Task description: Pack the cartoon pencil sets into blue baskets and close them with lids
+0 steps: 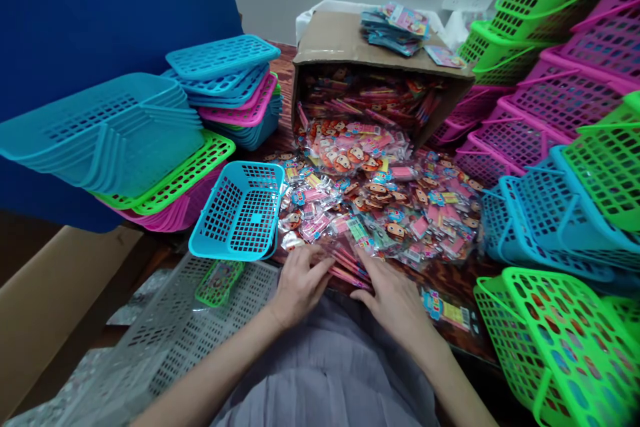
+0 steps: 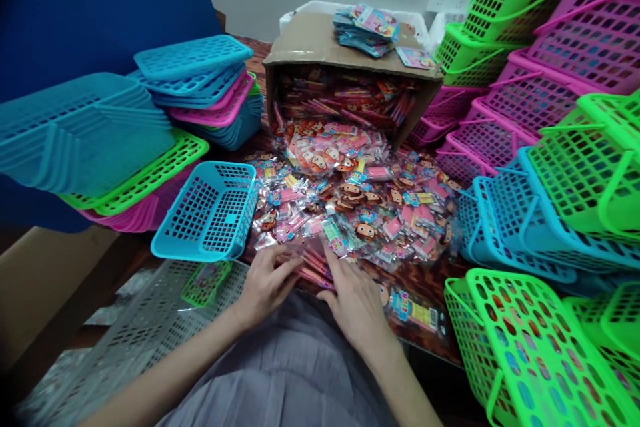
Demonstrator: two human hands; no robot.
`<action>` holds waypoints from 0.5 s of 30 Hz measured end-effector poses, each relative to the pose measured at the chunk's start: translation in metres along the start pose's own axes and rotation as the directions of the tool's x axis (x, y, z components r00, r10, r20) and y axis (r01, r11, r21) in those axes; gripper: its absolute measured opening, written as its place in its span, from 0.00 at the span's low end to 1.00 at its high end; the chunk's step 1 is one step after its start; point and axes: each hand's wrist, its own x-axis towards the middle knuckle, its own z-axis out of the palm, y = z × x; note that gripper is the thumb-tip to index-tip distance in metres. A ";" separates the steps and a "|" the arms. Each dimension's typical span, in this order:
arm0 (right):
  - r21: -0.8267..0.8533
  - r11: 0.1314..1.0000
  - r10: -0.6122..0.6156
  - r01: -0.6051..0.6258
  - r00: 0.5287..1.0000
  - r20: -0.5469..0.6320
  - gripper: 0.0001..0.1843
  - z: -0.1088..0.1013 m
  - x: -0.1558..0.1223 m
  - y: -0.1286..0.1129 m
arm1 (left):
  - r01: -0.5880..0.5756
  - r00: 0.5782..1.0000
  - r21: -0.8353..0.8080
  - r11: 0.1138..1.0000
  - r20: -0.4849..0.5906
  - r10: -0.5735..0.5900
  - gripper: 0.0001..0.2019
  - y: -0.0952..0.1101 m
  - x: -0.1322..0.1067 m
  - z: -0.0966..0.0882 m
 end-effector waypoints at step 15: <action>0.012 1.000 0.002 -0.002 1.000 -0.012 0.43 0.003 -0.001 -0.002 | 0.031 0.999 -0.039 0.999 0.021 -0.030 0.10 0.000 -0.004 0.006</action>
